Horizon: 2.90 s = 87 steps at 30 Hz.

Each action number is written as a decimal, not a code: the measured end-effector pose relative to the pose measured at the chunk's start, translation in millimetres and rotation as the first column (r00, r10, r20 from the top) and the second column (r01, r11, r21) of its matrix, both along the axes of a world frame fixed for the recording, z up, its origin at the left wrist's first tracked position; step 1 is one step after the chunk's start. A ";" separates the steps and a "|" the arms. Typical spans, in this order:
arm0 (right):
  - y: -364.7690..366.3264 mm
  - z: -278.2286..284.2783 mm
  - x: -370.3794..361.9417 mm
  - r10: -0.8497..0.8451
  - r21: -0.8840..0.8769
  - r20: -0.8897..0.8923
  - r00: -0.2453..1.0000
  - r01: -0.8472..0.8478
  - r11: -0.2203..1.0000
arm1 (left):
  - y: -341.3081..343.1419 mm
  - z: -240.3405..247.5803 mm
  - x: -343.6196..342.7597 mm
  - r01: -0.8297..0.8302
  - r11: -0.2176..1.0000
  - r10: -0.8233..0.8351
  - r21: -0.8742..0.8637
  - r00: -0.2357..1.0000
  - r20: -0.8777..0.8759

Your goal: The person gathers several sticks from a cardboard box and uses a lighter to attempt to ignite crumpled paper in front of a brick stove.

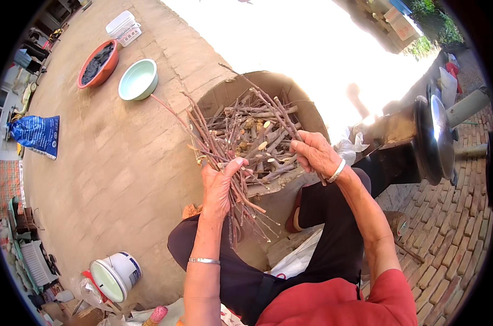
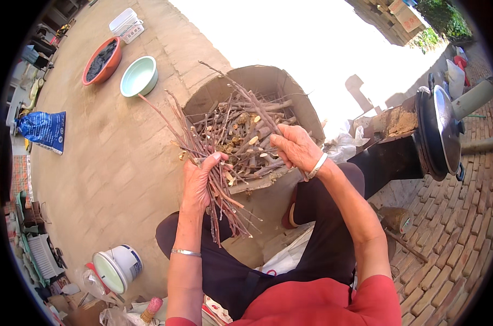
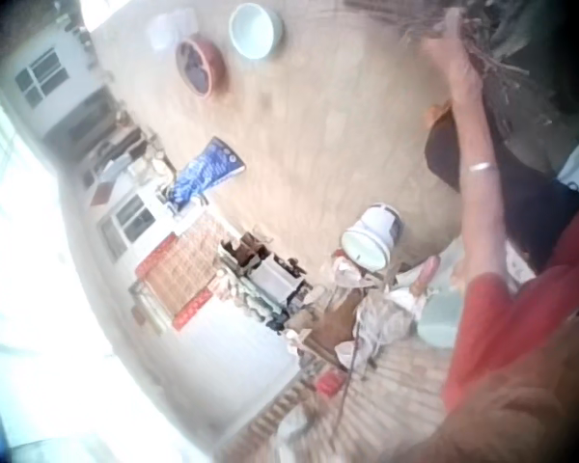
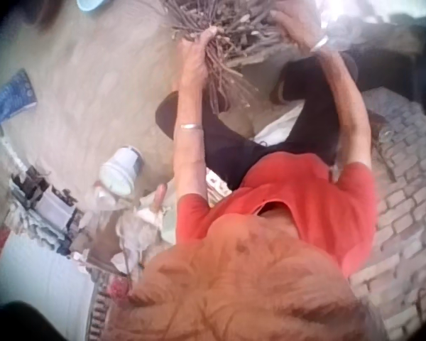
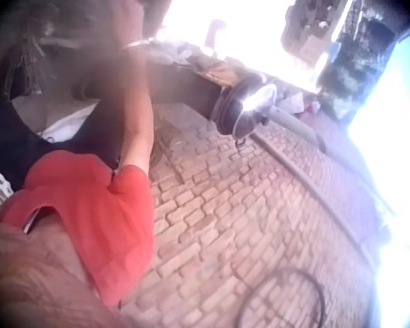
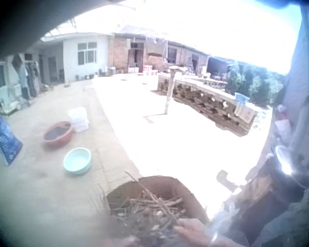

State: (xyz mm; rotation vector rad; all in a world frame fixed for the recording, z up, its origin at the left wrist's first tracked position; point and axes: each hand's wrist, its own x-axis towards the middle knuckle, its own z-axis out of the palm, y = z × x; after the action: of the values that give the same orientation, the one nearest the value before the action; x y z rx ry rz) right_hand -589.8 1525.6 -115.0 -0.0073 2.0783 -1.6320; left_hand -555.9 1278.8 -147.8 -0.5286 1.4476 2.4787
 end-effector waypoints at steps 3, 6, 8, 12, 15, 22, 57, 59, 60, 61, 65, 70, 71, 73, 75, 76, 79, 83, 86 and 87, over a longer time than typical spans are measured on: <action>-44.9 4.8 28.7 0.016 -0.097 -0.052 0.999 -0.021 0.995 | 3.9 -0.8 -0.2 0.041 0.999 -0.041 -0.007 0.999 -0.020; -75.6 -19.4 38.8 0.088 0.198 -0.581 0.809 0.036 0.979 | 5.9 -3.3 -1.1 0.023 1.000 -0.024 -0.008 0.998 -0.065; -84.3 -17.0 45.2 0.082 0.343 -0.619 0.781 0.175 0.923 | 5.4 -7.9 -3.8 -0.021 1.000 0.020 -0.019 0.997 -0.081; -88.6 -1.7 46.3 -0.021 0.350 -0.659 0.752 0.331 0.876 | -2.5 -9.3 -2.7 -0.104 0.994 0.103 -0.011 0.992 -0.072; -95.8 -1.5 49.5 0.102 0.440 -0.634 0.766 0.249 0.863 | -4.5 -9.3 -0.7 -0.101 0.995 0.102 0.017 0.988 -0.113; -106.3 -12.8 47.3 0.231 0.579 -0.466 0.854 0.097 0.810 | -5.8 -9.6 -1.1 0.019 0.999 -0.016 0.042 0.996 -0.083; 49.3 -99.4 -34.8 0.009 0.445 -0.381 0.925 0.174 0.879 | -19.9 -3.8 3.4 -0.266 0.937 0.257 -0.226 0.964 -0.070; 72.8 -130.7 -57.9 0.027 0.517 -0.347 0.938 0.167 0.840 | -22.7 -3.7 3.4 -0.270 0.935 0.262 -0.231 0.963 -0.067; 74.9 -148.9 -64.7 0.132 0.579 -0.326 0.936 0.088 0.811 | -24.3 -5.3 3.2 -0.248 0.936 0.242 -0.249 0.969 -0.058; 73.0 -164.0 -71.0 0.237 0.635 -0.299 0.924 0.007 0.773 | -24.5 -5.8 2.8 -0.247 0.935 0.243 -0.256 0.969 -0.048; 45.2 -198.2 -70.1 0.799 0.765 -0.150 0.583 -0.443 0.467 | -20.7 -2.1 0.5 -0.227 0.932 0.241 -0.283 0.970 0.016; -14.2 -180.4 -44.8 0.562 0.675 0.154 0.812 -0.503 0.541 | -23.3 2.2 2.0 -0.212 0.927 0.244 -0.310 0.967 0.069; -18.9 -183.6 -41.3 0.566 0.685 0.148 0.811 -0.497 0.533 | -22.0 2.8 1.4 -0.209 0.929 0.241 -0.307 0.968 0.072; -33.0 -175.1 -37.0 0.573 0.765 0.094 0.814 -0.427 0.482 | -23.7 4.5 2.2 -0.218 0.925 0.253 -0.311 0.964 0.077; -34.8 -159.7 -37.0 0.585 0.782 0.051 0.809 -0.397 0.481 | -24.0 6.1 2.2 -0.231 0.923 0.266 -0.308 0.961 0.076; -33.7 -150.3 -38.7 0.587 0.798 0.016 0.810 -0.364 0.480 | -24.9 6.4 3.0 -0.229 0.924 0.264 -0.307 0.961 0.079; -19.8 -125.1 -48.5 0.542 0.830 -0.052 0.839 -0.266 0.490 | -24.1 3.2 2.3 -0.223 0.935 0.255 -0.276 0.963 0.085; -7.6 -79.1 -44.4 0.385 0.606 -0.414 0.825 -0.066 0.793 | -27.0 1.9 4.2 -0.196 0.957 0.223 -0.214 0.968 0.112; -26.2 -38.5 -23.2 0.232 0.259 -0.281 0.931 -0.159 0.953 | -28.1 -0.4 4.7 -0.167 0.974 0.180 -0.154 0.981 0.077; -39.9 -24.8 -9.5 0.118 0.057 -0.067 0.991 -0.114 0.992 | -28.0 -2.0 5.0 -0.156 0.979 0.165 -0.131 0.985 0.057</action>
State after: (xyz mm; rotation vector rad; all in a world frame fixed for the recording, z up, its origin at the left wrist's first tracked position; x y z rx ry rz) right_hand -599.3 1485.7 -139.8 -0.1672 2.1311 -1.5278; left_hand -550.9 1250.8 -149.7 -0.7748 1.6016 2.4728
